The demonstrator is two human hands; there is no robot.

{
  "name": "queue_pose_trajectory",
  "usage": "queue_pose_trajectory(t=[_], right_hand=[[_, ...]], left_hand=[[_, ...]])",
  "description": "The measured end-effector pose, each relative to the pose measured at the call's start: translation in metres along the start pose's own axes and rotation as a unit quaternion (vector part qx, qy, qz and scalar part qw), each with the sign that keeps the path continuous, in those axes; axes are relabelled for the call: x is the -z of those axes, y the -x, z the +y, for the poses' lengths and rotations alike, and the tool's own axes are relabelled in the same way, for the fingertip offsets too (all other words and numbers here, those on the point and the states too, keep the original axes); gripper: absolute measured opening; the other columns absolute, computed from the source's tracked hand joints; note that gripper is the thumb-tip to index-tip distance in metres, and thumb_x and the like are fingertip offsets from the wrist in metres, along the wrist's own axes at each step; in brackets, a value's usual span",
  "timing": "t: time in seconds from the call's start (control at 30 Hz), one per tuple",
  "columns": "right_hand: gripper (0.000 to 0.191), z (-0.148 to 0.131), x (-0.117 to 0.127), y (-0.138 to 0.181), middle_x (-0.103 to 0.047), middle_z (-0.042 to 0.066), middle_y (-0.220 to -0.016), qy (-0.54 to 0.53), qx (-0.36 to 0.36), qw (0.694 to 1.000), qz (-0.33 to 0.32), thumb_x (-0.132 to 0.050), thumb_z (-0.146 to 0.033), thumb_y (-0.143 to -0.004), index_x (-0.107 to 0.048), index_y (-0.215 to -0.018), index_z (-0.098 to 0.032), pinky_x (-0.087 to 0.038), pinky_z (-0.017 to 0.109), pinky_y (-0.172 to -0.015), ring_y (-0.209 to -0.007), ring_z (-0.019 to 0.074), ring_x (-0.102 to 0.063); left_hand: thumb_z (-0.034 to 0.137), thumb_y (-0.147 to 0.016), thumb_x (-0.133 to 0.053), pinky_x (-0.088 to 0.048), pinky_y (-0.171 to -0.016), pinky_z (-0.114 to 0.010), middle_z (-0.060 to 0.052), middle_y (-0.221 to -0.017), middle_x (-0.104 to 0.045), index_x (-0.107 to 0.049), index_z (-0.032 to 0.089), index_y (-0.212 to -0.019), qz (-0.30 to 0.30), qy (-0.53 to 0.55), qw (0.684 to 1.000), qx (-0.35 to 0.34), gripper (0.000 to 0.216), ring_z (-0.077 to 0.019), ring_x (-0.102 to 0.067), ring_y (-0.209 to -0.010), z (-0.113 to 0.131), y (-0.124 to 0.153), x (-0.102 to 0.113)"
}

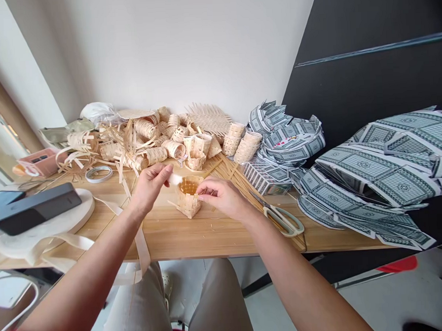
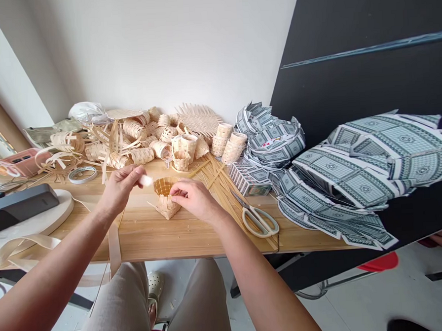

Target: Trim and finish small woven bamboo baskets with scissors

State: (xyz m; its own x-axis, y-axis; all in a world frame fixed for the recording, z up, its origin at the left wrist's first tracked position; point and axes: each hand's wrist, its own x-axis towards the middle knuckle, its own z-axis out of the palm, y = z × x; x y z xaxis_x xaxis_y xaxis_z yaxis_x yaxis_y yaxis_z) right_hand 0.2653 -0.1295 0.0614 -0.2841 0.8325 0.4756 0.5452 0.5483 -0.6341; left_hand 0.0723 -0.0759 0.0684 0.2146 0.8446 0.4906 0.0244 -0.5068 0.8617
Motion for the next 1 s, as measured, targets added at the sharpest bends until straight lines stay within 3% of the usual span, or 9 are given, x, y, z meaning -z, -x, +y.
queue_pose_trajectory(t=[0.13, 0.23, 0.33, 0.47, 0.57, 0.7, 0.83, 1.0], right_hand=[[0.012, 0.001, -0.001, 0.000, -0.058, -0.001, -0.070, -0.009, 0.006, 1.000, 0.027, -0.057, -0.008, -0.073, -0.058, -0.066, -0.018, -0.038, 0.025, -0.062, -0.067, 0.0136, -0.053], [0.009, 0.005, -0.002, 0.001, -0.058, 0.000, -0.071, -0.025, 0.005, 0.999, 0.045, -0.056, -0.011, -0.074, -0.057, -0.068, -0.017, -0.039, 0.026, -0.064, -0.068, 0.0139, -0.053], [0.006, 0.008, -0.002, 0.001, -0.057, 0.000, -0.070, -0.043, 0.000, 0.998, 0.053, -0.056, -0.015, -0.074, -0.058, -0.069, -0.017, -0.040, 0.026, -0.062, -0.066, 0.0137, -0.052], [0.008, 0.009, -0.001, 0.000, -0.057, -0.001, -0.068, -0.057, -0.007, 0.997, 0.058, -0.055, -0.019, -0.076, -0.057, -0.068, -0.017, -0.040, 0.026, -0.061, -0.065, 0.0138, -0.052], [0.008, 0.007, -0.002, 0.001, -0.057, -0.001, -0.068, -0.057, -0.004, 0.997, 0.049, -0.055, -0.018, -0.076, -0.058, -0.068, -0.017, -0.040, 0.026, -0.063, -0.065, 0.0141, -0.053], [0.010, -0.001, -0.004, 0.002, -0.057, 0.000, -0.069, -0.038, 0.017, 0.998, 0.040, -0.055, -0.015, -0.076, -0.057, -0.067, -0.018, -0.039, 0.027, -0.064, -0.068, 0.0148, -0.053], [0.013, -0.009, -0.008, 0.002, -0.058, 0.001, -0.069, -0.003, 0.046, 0.998, 0.044, -0.054, -0.013, -0.078, -0.057, -0.066, -0.018, -0.039, 0.027, -0.064, -0.067, 0.0150, -0.053], [0.015, -0.009, -0.011, 0.000, -0.058, 0.001, -0.068, -0.004, 0.050, 0.997, 0.053, -0.054, -0.013, -0.077, -0.057, -0.064, -0.019, -0.040, 0.028, -0.063, -0.066, 0.0155, -0.054]], left_hand=[[0.034, -0.075, -0.058, -0.039, -0.047, -0.019, 0.000, -0.046, -0.053, -0.054, 0.014, -0.049, -0.009, -0.034, 0.997, 0.068, 0.034, -0.0070, -0.047, -0.045, -0.010, 0.003, 0.011], [0.030, -0.072, -0.062, -0.032, -0.037, -0.017, 0.005, -0.050, -0.053, -0.058, 0.015, -0.067, -0.046, -0.014, 0.995, 0.083, 0.017, -0.0047, -0.042, -0.036, -0.016, 0.010, 0.010], [0.028, -0.071, -0.064, -0.033, -0.036, -0.017, 0.004, -0.068, -0.056, -0.062, 0.018, -0.088, -0.061, -0.009, 0.998, 0.030, 0.020, -0.0029, -0.043, -0.037, -0.019, 0.015, 0.006], [0.022, -0.068, -0.069, -0.049, -0.065, -0.023, -0.006, -0.100, -0.059, -0.069, 0.020, -0.092, -0.049, -0.064, 0.994, -0.071, 0.024, -0.0143, -0.061, -0.084, -0.024, 0.017, -0.001], [0.024, -0.069, -0.069, -0.050, -0.076, -0.028, -0.011, -0.117, -0.056, -0.070, 0.019, -0.091, -0.115, -0.033, 0.990, -0.072, 0.023, -0.0209, -0.056, -0.104, -0.026, 0.016, -0.004], [0.025, -0.071, -0.070, -0.048, -0.083, -0.030, -0.010, -0.102, -0.065, -0.070, 0.018, -0.088, -0.166, -0.009, 0.983, -0.078, 0.020, -0.0199, -0.059, -0.097, -0.021, 0.015, -0.003], [0.031, -0.074, -0.067, -0.048, -0.073, -0.028, -0.007, -0.079, -0.069, -0.071, 0.016, -0.080, -0.220, -0.028, 0.972, -0.074, 0.017, -0.0162, -0.062, -0.075, -0.015, 0.014, -0.001], [0.040, -0.075, -0.064, -0.048, -0.065, -0.026, -0.006, -0.071, -0.068, -0.072, 0.017, -0.073, -0.218, -0.047, 0.973, -0.064, 0.025, -0.0150, -0.060, -0.066, -0.016, 0.014, -0.002]])
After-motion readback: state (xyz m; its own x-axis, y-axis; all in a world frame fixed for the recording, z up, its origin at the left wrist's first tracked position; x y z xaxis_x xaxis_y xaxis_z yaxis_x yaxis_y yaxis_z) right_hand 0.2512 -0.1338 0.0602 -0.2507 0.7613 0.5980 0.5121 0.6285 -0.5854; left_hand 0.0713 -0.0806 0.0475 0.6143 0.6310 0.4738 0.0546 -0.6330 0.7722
